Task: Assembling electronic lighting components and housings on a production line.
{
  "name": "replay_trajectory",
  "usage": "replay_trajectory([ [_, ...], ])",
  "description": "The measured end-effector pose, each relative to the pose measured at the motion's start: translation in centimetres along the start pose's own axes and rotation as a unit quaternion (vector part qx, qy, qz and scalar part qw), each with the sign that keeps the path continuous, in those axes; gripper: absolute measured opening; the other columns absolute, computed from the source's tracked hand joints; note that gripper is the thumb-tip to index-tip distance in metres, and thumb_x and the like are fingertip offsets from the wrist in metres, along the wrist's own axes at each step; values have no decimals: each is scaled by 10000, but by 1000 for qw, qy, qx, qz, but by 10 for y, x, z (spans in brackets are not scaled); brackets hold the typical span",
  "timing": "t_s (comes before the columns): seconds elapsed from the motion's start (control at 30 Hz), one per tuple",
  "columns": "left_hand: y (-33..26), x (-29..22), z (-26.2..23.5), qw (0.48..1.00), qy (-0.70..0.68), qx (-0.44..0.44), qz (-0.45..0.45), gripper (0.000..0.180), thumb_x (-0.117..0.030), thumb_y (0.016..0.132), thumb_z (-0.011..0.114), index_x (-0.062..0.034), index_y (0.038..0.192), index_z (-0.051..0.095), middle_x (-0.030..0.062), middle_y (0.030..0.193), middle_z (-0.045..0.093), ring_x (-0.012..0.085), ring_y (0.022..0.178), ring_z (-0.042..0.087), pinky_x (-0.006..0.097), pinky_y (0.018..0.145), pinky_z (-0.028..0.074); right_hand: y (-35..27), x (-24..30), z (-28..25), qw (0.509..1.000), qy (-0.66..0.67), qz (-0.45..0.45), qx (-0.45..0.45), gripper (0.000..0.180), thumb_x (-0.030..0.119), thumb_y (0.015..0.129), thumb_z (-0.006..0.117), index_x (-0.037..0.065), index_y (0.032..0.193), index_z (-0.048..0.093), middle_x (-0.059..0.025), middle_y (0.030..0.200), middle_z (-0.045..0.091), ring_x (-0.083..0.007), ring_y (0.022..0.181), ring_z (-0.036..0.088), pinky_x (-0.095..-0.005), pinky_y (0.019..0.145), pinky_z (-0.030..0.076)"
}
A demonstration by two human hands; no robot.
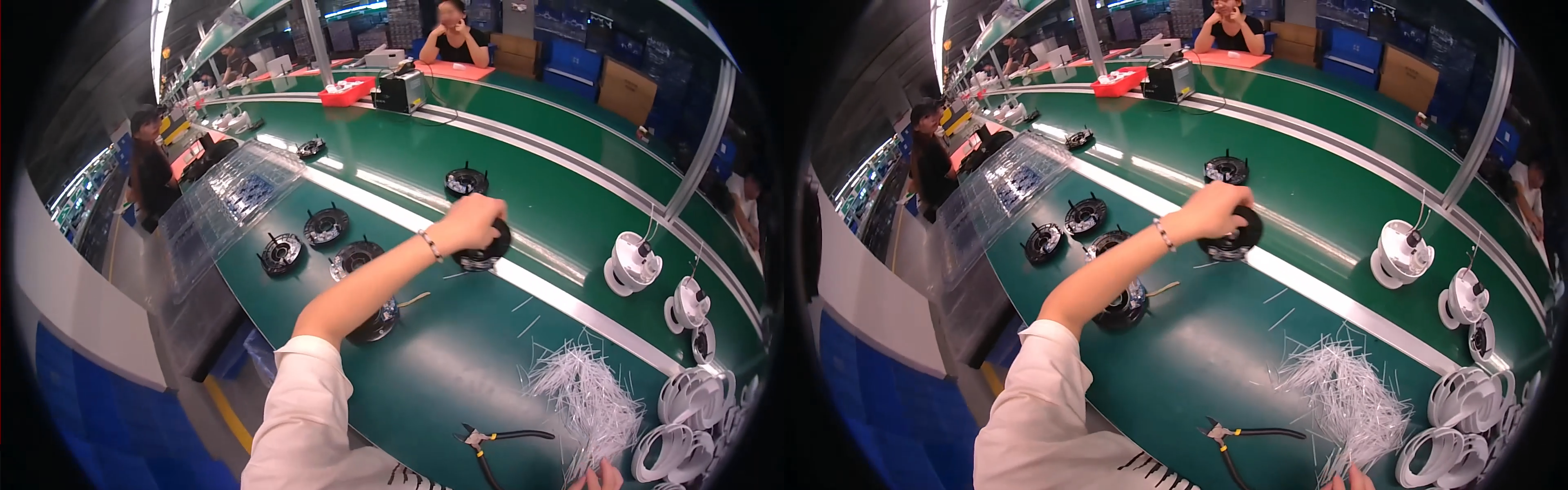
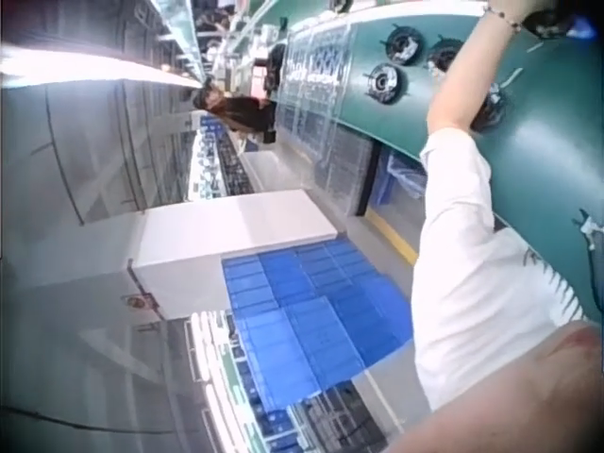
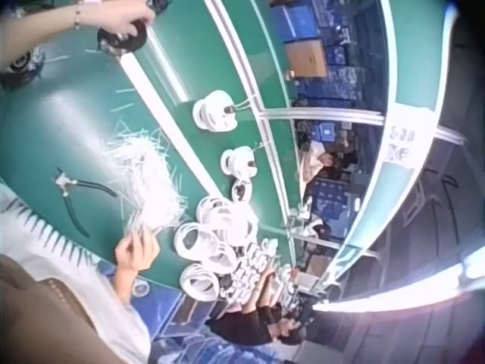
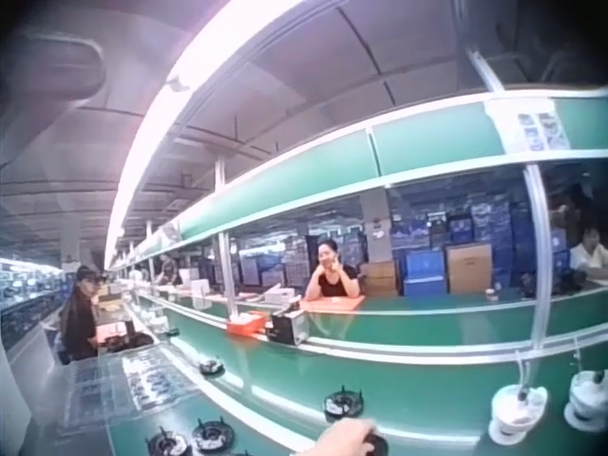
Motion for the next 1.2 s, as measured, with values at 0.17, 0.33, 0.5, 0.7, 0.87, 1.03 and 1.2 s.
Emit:
replay_trajectory([
  [0.17,12,-107,11,973,-218,-52,58,182,-109,711,638,-22,853,563,141,781,629,283,747,622,326,650,487,-32,-58,-63,983,-159,-1,-90,95,-54,749,560,-56,841,582,-174,826,607,-296,747,580,-382,718,451],
  [0.33,17,-137,50,943,-331,-33,-4,191,-95,764,592,-22,920,509,134,759,615,183,647,599,295,564,466,-15,-87,-132,933,-292,59,-200,181,-67,711,577,3,873,619,-66,552,456,-176,442,406,-281,402,296],
  [0.5,23,-190,117,686,-704,112,-145,127,-103,842,485,-15,931,501,57,883,588,138,787,598,255,681,499,-35,-157,-171,928,-270,238,-96,214,29,629,656,24,835,601,-84,693,545,-227,679,517,-313,626,410],
  [0.7,-19,-205,143,537,-770,197,-283,207,-149,783,526,-5,922,577,88,824,618,189,736,600,354,760,498,-3,-164,-113,947,-259,186,33,248,37,612,659,25,852,601,-111,921,567,-262,835,527,-343,739,430],
  [0.87,-56,-206,163,416,-807,329,-260,322,-128,792,540,-27,1096,506,85,983,587,189,879,571,352,806,479,1,-251,-74,948,-259,163,92,338,-21,617,615,10,950,566,-163,1056,532,-340,990,500,-375,859,395],
  [1.03,-56,-177,147,420,-839,262,-226,272,-151,807,521,-22,1045,539,40,924,591,84,673,514,242,630,473,-30,-340,-56,942,-268,143,144,319,-38,568,626,25,865,527,-162,898,523,-351,902,493,-399,785,387],
  [1.2,-59,-157,136,366,-862,245,-251,259,-163,807,514,-28,1026,545,43,908,591,100,669,521,263,640,480,-7,-324,-57,941,-271,150,138,162,-35,589,587,-7,734,521,-148,745,500,-334,748,494,-402,672,385],
])
Point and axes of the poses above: each hand's wrist, its own y-axis towards the middle knuckle, its own z-axis out of the palm, x = y × z, the point moved 10 cm from there along y, towards the middle knuckle
